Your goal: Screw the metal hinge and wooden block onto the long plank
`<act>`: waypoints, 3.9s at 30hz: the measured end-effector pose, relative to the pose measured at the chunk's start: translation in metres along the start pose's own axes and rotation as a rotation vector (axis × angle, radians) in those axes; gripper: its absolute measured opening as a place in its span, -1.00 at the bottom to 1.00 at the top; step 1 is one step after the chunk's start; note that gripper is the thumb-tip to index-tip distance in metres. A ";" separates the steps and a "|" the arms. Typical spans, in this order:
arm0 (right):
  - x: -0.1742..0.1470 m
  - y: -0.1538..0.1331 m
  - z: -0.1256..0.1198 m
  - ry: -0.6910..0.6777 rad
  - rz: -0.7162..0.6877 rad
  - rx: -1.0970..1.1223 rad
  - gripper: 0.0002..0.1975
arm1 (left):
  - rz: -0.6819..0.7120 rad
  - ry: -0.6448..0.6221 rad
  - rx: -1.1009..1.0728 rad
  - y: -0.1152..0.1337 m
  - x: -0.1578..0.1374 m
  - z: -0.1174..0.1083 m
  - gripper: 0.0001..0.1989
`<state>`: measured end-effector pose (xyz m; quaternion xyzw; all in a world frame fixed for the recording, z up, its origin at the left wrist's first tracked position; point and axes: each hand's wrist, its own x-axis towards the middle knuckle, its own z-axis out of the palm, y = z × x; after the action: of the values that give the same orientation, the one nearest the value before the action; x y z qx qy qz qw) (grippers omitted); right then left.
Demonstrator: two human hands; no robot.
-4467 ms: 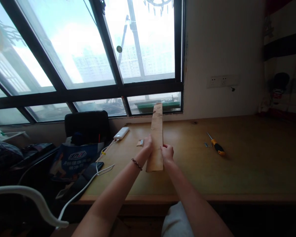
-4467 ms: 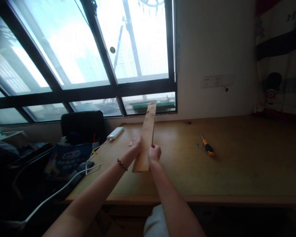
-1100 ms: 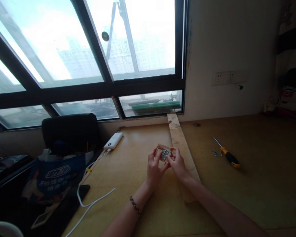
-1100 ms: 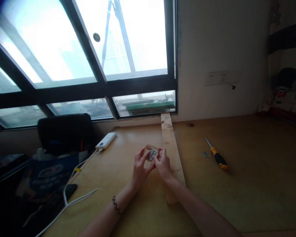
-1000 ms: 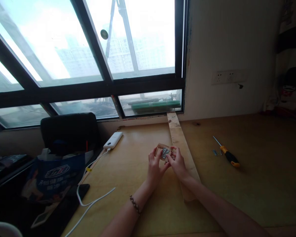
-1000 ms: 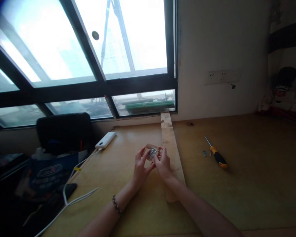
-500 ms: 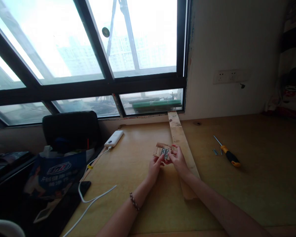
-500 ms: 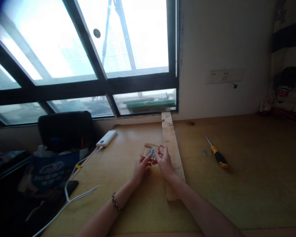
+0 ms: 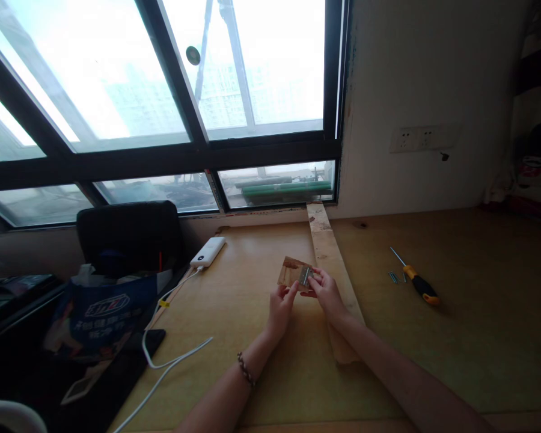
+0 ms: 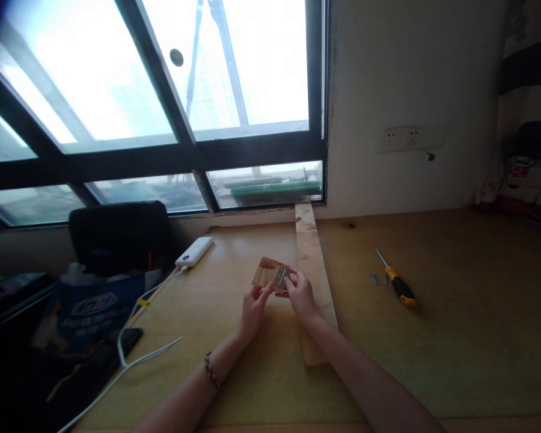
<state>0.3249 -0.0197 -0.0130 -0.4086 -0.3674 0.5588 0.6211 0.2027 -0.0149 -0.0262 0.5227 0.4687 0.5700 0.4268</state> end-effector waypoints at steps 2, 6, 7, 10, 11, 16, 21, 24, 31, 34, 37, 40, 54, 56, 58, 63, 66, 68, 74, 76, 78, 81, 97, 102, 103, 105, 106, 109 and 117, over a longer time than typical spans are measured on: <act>0.000 0.000 0.000 -0.007 0.003 0.012 -0.57 | -0.026 -0.044 -0.046 0.000 0.001 0.001 -0.73; 0.000 0.003 0.000 -0.028 0.013 0.023 -0.63 | -0.116 -0.185 -0.204 -0.004 0.004 0.004 -0.66; -0.001 0.004 0.000 -0.020 0.014 0.006 -0.64 | -0.149 -0.188 -0.237 -0.005 0.005 0.005 -0.65; -0.002 0.005 0.000 0.045 -0.029 -0.123 -0.69 | -0.255 -0.164 -0.333 -0.009 0.006 0.005 -0.63; -0.002 0.005 -0.001 0.073 -0.061 -0.183 -0.71 | -0.293 -0.170 -0.364 -0.009 0.005 0.004 -0.63; 0.006 -0.007 -0.013 0.203 -0.260 -0.467 -0.78 | -0.414 -0.150 -0.452 -0.008 0.011 0.001 -0.62; 0.028 -0.019 -0.042 0.432 -0.379 -0.619 -0.77 | -0.366 -0.015 -0.565 -0.014 0.044 0.021 -0.69; 0.041 -0.023 -0.061 0.539 -0.363 -0.604 -0.77 | -0.391 0.056 -0.658 -0.022 0.066 0.048 -0.73; 0.083 -0.030 -0.066 0.360 -0.259 -0.227 -0.68 | -0.484 0.133 -0.850 -0.041 0.087 0.081 -0.75; 0.103 -0.028 -0.055 0.302 -0.215 -0.239 -0.58 | -0.495 0.097 -0.850 -0.045 0.090 0.080 -0.79; 0.114 -0.020 -0.050 0.285 -0.235 -0.353 -0.60 | -0.485 0.080 -0.840 -0.046 0.090 0.081 -0.79; 0.115 -0.015 -0.051 0.266 -0.270 -0.472 -0.67 | -0.473 0.075 -0.821 -0.047 0.088 0.085 -0.78; 0.100 -0.015 -0.046 0.289 -0.369 -0.961 -0.78 | -0.418 0.100 -0.781 -0.052 0.080 0.092 -0.77; 0.100 -0.015 -0.046 0.300 -0.379 -1.035 -0.78 | -0.422 0.097 -0.780 -0.053 0.080 0.093 -0.77; 0.101 -0.015 -0.045 0.334 -0.400 -1.109 -0.74 | -0.427 0.101 -0.786 -0.054 0.080 0.093 -0.77; 0.104 -0.013 -0.047 0.408 -0.411 -1.228 -0.69 | -0.400 0.094 -0.792 -0.057 0.080 0.094 -0.75; 0.105 -0.012 -0.048 0.373 -0.405 -1.234 -0.72 | -0.391 0.081 -0.798 -0.058 0.080 0.094 -0.72; 0.105 -0.012 -0.049 0.346 -0.407 -1.229 -0.75 | -0.398 0.076 -0.806 -0.058 0.080 0.093 -0.70; 0.105 -0.014 -0.049 0.302 -0.408 -1.214 -0.79 | -0.400 -0.002 -0.805 -0.054 0.080 0.091 -0.69; 0.105 -0.014 -0.049 0.280 -0.401 -1.207 -0.80 | -0.396 -0.020 -0.814 -0.054 0.079 0.090 -0.67; 0.105 -0.014 -0.049 0.252 -0.395 -1.202 -0.81 | -0.396 -0.021 -0.812 -0.054 0.079 0.090 -0.68; 0.104 -0.014 -0.048 0.215 -0.396 -1.207 -0.82 | -0.388 -0.015 -0.785 -0.054 0.079 0.090 -0.69; 0.100 -0.016 -0.046 0.283 -0.377 -1.201 -0.81 | -0.367 -0.059 -0.776 -0.052 0.079 0.090 -0.70; 0.099 -0.016 -0.045 0.273 -0.383 -1.208 -0.81 | -0.387 -0.049 -0.786 -0.052 0.080 0.090 -0.69; 0.099 -0.016 -0.045 0.272 -0.384 -1.210 -0.81 | -0.383 -0.050 -0.787 -0.053 0.080 0.090 -0.69; 0.099 -0.016 -0.045 0.277 -0.382 -1.213 -0.81 | -0.373 -0.054 -0.778 -0.053 0.080 0.090 -0.70; 0.099 -0.016 -0.045 0.281 -0.381 -1.215 -0.81 | -0.370 -0.055 -0.767 -0.054 0.080 0.090 -0.70; 0.098 -0.016 -0.045 0.293 -0.378 -1.222 -0.82 | -0.366 -0.052 -0.741 -0.054 0.080 0.090 -0.71; 0.102 -0.017 -0.046 0.296 -0.340 -1.170 -0.79 | -0.353 -0.034 -0.733 -0.051 0.079 0.091 -0.69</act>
<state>0.3839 0.0763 -0.0153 -0.6897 -0.5825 0.0962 0.4191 0.2863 0.0805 -0.0594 0.2568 0.3098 0.6087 0.6838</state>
